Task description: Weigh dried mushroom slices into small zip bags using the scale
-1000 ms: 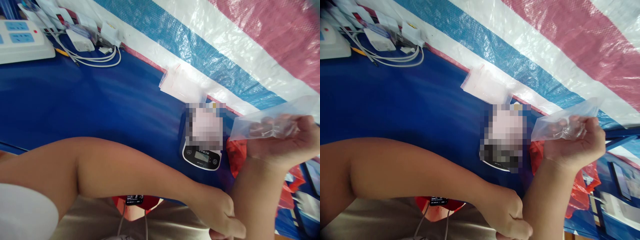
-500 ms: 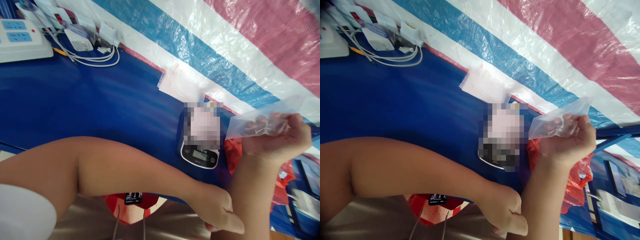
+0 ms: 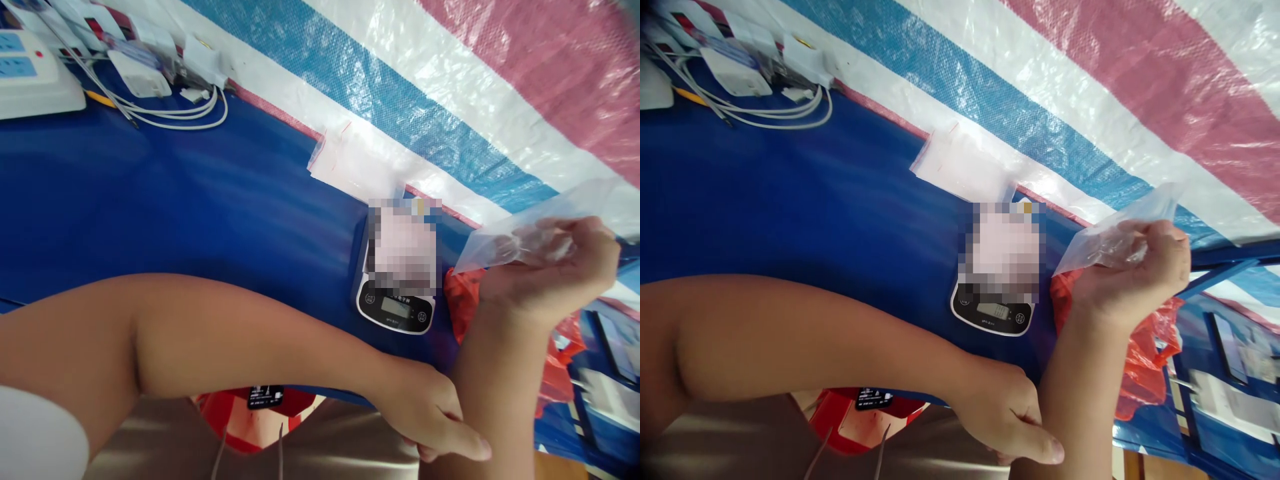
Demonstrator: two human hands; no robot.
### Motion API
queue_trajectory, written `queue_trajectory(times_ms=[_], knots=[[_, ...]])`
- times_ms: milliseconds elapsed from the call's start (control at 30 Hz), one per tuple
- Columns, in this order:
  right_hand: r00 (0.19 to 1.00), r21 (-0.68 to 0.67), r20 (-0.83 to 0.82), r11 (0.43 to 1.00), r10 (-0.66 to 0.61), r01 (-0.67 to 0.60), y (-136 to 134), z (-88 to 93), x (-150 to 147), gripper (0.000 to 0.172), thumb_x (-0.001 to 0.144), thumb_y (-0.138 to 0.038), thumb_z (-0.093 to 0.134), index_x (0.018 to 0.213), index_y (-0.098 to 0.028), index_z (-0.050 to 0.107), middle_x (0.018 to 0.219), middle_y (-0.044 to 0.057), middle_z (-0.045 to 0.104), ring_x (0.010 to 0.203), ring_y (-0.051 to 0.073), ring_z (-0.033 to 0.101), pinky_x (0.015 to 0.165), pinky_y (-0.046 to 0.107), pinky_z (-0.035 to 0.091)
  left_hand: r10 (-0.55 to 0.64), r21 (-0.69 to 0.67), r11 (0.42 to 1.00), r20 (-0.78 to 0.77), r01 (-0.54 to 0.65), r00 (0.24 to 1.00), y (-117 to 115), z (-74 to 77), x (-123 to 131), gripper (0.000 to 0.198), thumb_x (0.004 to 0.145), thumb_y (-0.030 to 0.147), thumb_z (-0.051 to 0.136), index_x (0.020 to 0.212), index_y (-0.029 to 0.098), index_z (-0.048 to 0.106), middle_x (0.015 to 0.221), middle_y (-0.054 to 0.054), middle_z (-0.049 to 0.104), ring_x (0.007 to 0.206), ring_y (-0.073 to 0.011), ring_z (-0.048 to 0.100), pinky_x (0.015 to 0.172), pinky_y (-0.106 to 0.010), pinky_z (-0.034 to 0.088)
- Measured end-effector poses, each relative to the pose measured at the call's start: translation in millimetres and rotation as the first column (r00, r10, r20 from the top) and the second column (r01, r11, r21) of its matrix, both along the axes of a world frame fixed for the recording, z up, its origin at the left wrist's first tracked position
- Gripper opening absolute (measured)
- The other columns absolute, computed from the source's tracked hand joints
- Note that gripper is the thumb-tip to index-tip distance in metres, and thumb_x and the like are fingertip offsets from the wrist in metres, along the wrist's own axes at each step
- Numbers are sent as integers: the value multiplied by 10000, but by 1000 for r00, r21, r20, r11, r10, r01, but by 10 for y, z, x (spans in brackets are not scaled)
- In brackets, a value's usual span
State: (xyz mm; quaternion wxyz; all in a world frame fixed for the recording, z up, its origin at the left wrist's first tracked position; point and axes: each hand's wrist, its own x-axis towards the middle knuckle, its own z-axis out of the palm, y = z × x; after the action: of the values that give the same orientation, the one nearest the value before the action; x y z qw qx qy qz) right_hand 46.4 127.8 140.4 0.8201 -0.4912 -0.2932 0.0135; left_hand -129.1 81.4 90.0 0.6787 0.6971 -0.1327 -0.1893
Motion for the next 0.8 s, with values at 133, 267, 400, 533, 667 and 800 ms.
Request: queue_trajectory(times_ms=[133,267,400,533,667,800], knots=[[997,12,26,997,-77,76,5,21,-103,541,956,-30,425,476,-235,570,640,-1,371,566,117,432,483,211,446,-25,-44,999,-53,22,998,-48,-76,60,500,1027,411,570,587,186,648,674,18,712,725,-124,682,818,-258,539],[996,44,-12,996,-83,83,-3,67,-204,612,978,66,357,470,-208,560,624,-16,362,525,82,430,459,171,423,-16,-56,998,-98,11,995,-31,-74,67,478,1016,395,589,587,193,647,667,21,696,727,-134,676,833,-270,531],[996,1,-4,996,-88,88,-41,112,-255,613,1015,34,360,481,-217,525,580,-20,370,504,90,443,443,183,387,-23,-42,999,-95,19,995,14,-8,11,472,1028,389,581,604,190,644,664,23,691,720,-118,667,831,-252,515],[998,36,66,999,-26,24,-105,151,-306,556,993,53,375,537,-231,519,563,-42,389,488,82,408,477,199,351,2,-32,999,-98,-5,995,14,23,-9,526,1066,405,513,605,180,630,658,11,674,663,-99,646,773,-238,506],[988,93,152,994,35,-50,-174,145,-317,383,958,-39,532,636,-243,570,568,-35,497,499,98,392,474,239,319,85,-91,990,-195,-105,977,1,124,21,542,1073,384,477,589,170,594,654,6,636,604,-83,593,722,-236,489],[965,43,262,999,-12,0,-263,165,-315,216,907,-193,653,705,-246,597,641,-13,601,584,145,528,558,290,439,303,110,952,-216,-285,928,-140,440,-309,483,1039,427,486,630,182,565,674,22,614,568,-90,505,602,-254,396]])
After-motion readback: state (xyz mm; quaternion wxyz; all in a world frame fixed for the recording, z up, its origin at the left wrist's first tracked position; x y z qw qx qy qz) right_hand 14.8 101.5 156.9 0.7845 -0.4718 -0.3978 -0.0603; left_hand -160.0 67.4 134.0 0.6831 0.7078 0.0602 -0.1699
